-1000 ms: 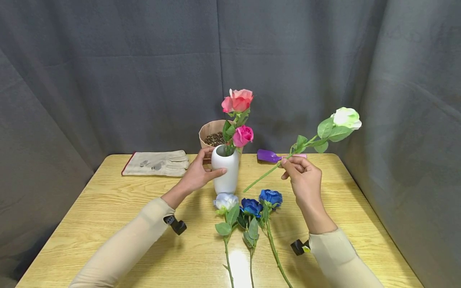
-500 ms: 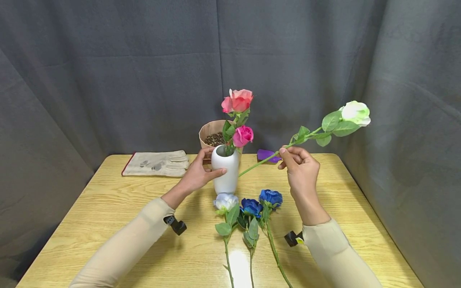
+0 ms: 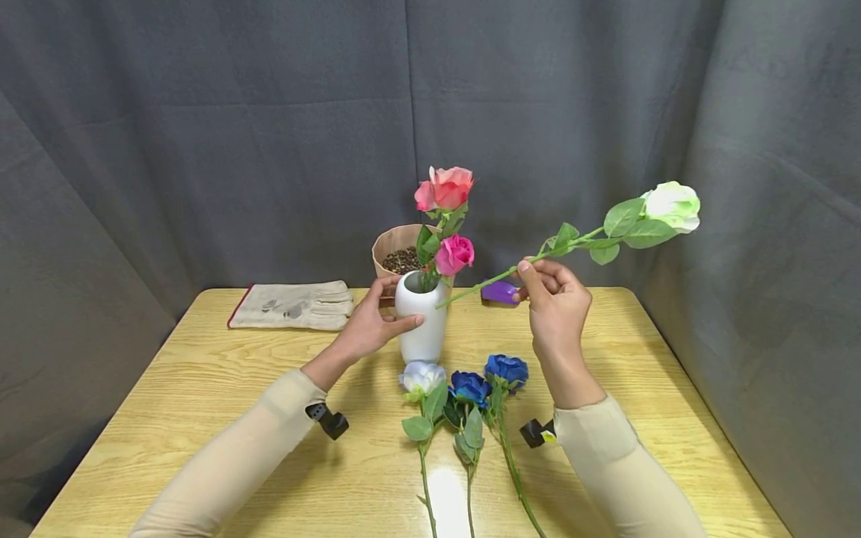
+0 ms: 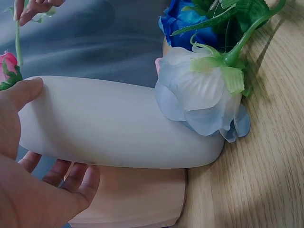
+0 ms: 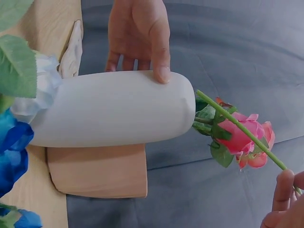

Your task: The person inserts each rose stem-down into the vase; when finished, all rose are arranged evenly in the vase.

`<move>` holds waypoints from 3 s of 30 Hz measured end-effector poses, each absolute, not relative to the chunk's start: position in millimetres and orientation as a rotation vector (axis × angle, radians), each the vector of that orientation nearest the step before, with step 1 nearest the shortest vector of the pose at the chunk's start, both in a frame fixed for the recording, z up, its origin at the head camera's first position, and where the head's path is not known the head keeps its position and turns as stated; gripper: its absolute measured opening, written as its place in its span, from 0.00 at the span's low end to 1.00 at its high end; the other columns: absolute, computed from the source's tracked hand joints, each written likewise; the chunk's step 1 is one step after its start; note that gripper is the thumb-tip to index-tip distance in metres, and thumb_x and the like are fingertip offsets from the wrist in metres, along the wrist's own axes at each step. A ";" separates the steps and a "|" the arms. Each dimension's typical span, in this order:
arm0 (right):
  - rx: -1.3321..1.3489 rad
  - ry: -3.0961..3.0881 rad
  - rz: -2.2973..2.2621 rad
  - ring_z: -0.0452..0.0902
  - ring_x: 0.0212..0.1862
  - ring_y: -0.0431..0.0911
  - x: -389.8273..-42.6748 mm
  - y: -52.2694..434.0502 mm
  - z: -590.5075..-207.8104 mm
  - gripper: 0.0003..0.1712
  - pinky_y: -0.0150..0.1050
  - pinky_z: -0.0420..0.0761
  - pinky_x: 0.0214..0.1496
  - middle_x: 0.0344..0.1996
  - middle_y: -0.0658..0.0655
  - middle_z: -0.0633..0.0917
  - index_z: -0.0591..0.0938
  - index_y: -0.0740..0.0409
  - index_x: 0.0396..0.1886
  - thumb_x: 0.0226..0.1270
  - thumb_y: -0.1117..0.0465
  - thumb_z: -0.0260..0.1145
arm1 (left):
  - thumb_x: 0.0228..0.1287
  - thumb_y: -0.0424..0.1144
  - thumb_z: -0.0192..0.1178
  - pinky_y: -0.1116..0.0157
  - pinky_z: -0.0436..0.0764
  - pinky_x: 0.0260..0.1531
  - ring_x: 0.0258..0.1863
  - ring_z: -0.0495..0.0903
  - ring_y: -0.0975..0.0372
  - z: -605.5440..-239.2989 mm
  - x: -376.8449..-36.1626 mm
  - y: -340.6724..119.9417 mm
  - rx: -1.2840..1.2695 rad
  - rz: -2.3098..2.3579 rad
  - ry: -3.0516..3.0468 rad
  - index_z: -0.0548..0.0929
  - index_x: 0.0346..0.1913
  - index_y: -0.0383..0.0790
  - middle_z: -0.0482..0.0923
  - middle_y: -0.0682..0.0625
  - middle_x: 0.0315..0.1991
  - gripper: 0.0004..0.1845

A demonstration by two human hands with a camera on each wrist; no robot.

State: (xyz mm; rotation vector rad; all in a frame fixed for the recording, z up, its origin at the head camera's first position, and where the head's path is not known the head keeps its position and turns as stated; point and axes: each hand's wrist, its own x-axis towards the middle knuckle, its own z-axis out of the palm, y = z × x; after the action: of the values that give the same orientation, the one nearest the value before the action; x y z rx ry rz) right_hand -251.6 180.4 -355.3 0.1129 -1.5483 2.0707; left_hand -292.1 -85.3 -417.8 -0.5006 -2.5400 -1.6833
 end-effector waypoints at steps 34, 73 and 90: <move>0.309 -1.791 1.711 0.81 0.21 0.38 -270.0 145.8 -360.3 0.14 0.29 0.81 0.26 0.26 0.37 0.88 0.84 0.65 0.35 0.65 0.56 0.72 | 0.58 0.51 0.72 0.48 0.78 0.60 0.62 0.73 0.51 -418.4 -292.7 -85.3 -0.488 -1.679 -2.538 0.61 0.73 0.51 0.71 0.45 0.63 0.44; 0.343 -2.336 1.343 0.83 0.29 0.45 -270.2 123.0 -392.9 0.13 0.39 0.80 0.28 0.33 0.53 0.89 0.89 0.51 0.39 0.66 0.47 0.69 | 0.58 0.52 0.73 0.46 0.77 0.61 0.64 0.73 0.50 -417.9 -291.2 -78.9 -0.448 -1.662 -2.567 0.60 0.73 0.51 0.71 0.45 0.64 0.44; 0.356 -2.456 1.413 0.85 0.31 0.52 -254.0 148.7 -404.1 0.15 0.37 0.79 0.28 0.39 0.57 0.89 0.86 0.54 0.47 0.68 0.50 0.69 | 0.58 0.53 0.72 0.46 0.76 0.63 0.65 0.72 0.50 -409.4 -292.6 -78.5 -0.454 -1.673 -2.592 0.60 0.74 0.51 0.70 0.46 0.66 0.45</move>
State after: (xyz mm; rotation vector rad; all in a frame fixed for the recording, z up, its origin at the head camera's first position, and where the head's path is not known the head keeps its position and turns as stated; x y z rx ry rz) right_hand -254.0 148.7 -404.1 0.3561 -2.4559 1.4127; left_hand -292.6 -78.5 -409.4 -0.4544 -2.5918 -1.6730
